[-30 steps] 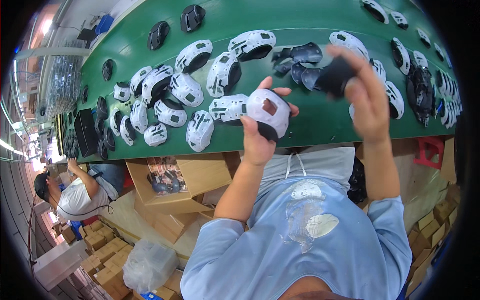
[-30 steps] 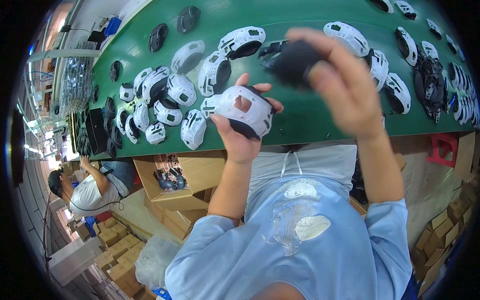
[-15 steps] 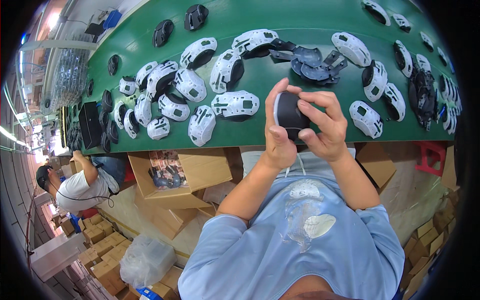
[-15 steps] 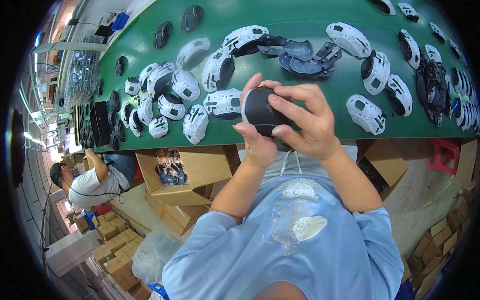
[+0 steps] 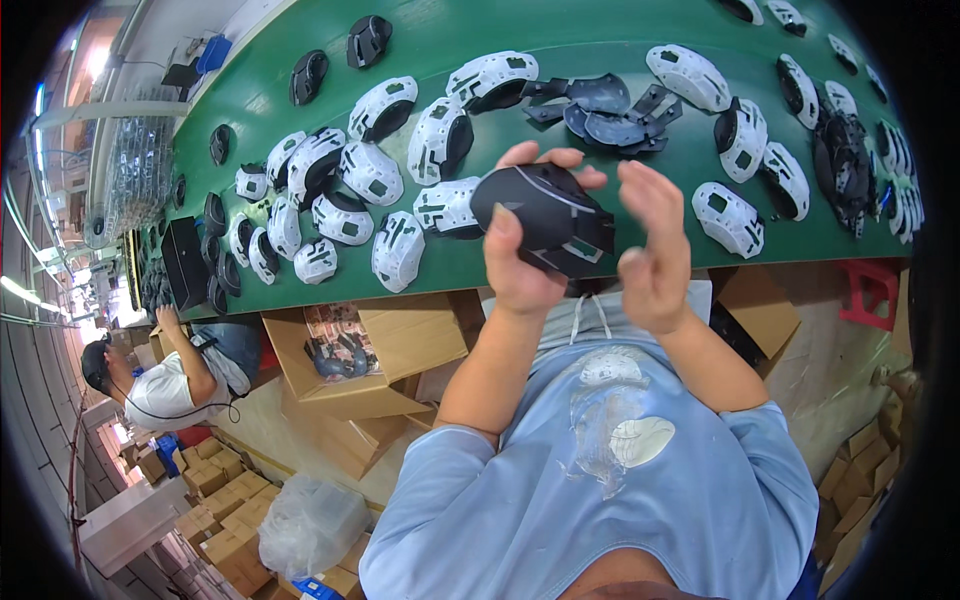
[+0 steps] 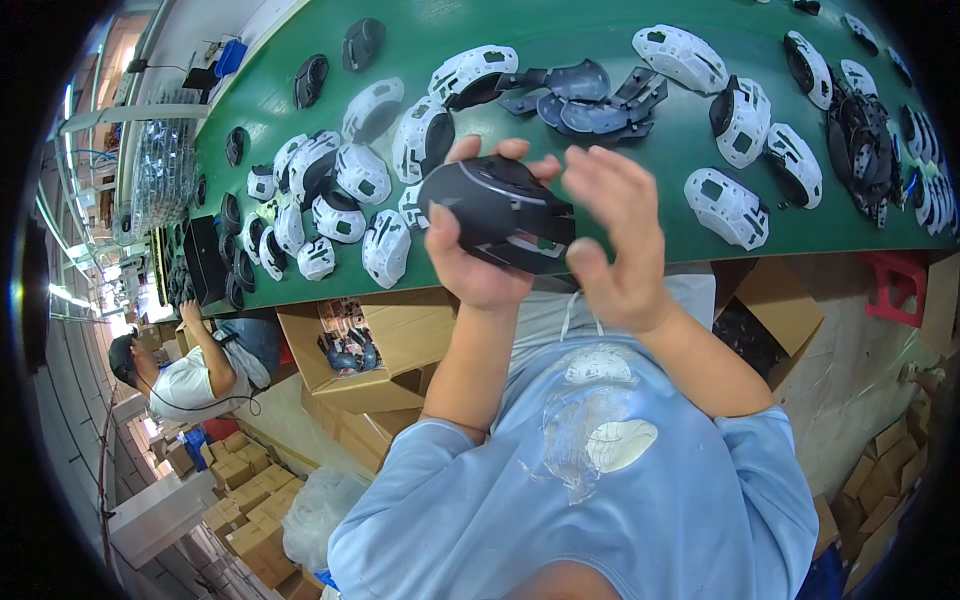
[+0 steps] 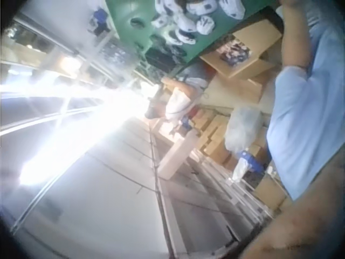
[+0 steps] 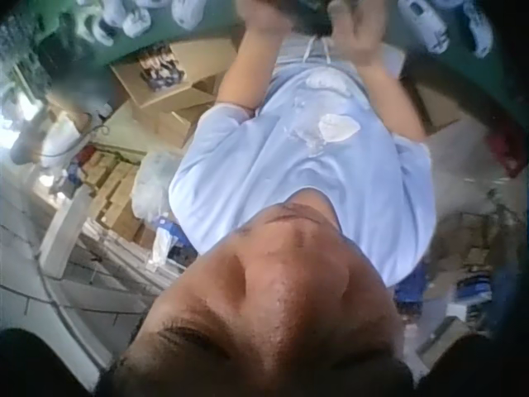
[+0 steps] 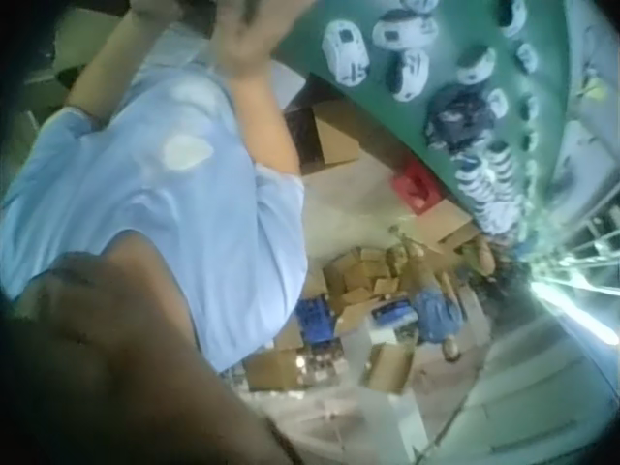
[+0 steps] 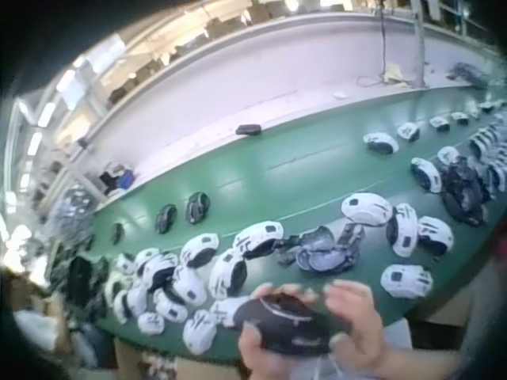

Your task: The person assembles computer mouse shells by picking up white shell pieces and black inserts, pressing the components together by hand, and placing the assembled parts on the assembly table.

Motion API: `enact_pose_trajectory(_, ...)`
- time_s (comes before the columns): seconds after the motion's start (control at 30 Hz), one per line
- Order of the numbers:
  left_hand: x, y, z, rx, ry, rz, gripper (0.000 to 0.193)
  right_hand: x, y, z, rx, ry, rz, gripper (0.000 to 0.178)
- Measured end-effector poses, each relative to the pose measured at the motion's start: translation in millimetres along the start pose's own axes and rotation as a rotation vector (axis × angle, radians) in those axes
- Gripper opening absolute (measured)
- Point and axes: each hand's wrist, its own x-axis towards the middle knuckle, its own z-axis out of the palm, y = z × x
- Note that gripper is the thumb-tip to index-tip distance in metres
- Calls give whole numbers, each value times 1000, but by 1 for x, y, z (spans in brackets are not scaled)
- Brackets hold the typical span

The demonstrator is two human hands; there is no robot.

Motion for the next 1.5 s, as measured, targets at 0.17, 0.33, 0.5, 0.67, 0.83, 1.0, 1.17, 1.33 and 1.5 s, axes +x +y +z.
enact_pose_trajectory(0.17, 7, 0, -3, -11, -96, -58, 70, -8, 9, 6, 799, -214, 588, 44)
enact_pose_trajectory(0.33, 3, -7, -4, -75, -104, -106, 65, -4, 13, 6, 623, -159, 400, 44)
enact_pose_trajectory(0.5, 7, -13, -3, -39, -34, -61, 59, -10, 17, 9, 421, -130, 310, 59)
enact_pose_trajectory(0.67, 4, -14, -3, -46, -23, -99, 60, -14, 21, 11, 407, -155, 387, 68)
enact_pose_trajectory(0.83, -3, 9, -1, 773, -142, 88, 70, -8, 3, 6, 721, -124, 427, 57)
enact_pose_trajectory(1.0, -10, 14, 4, 1063, 144, 277, 49, 11, -7, 11, 650, -128, 385, 47)
enact_pose_trajectory(1.17, -11, 23, 6, 917, 73, 91, 41, 8, -18, 10, 941, -131, 565, 34)
enact_pose_trajectory(1.33, -7, 21, 10, 1050, -5, 169, 41, 0, -20, 6, 848, -123, 502, 34)
enact_pose_trajectory(1.5, 49, 27, 7, 1008, -108, 20, 43, 32, 1, -15, 1171, -192, 608, 36)
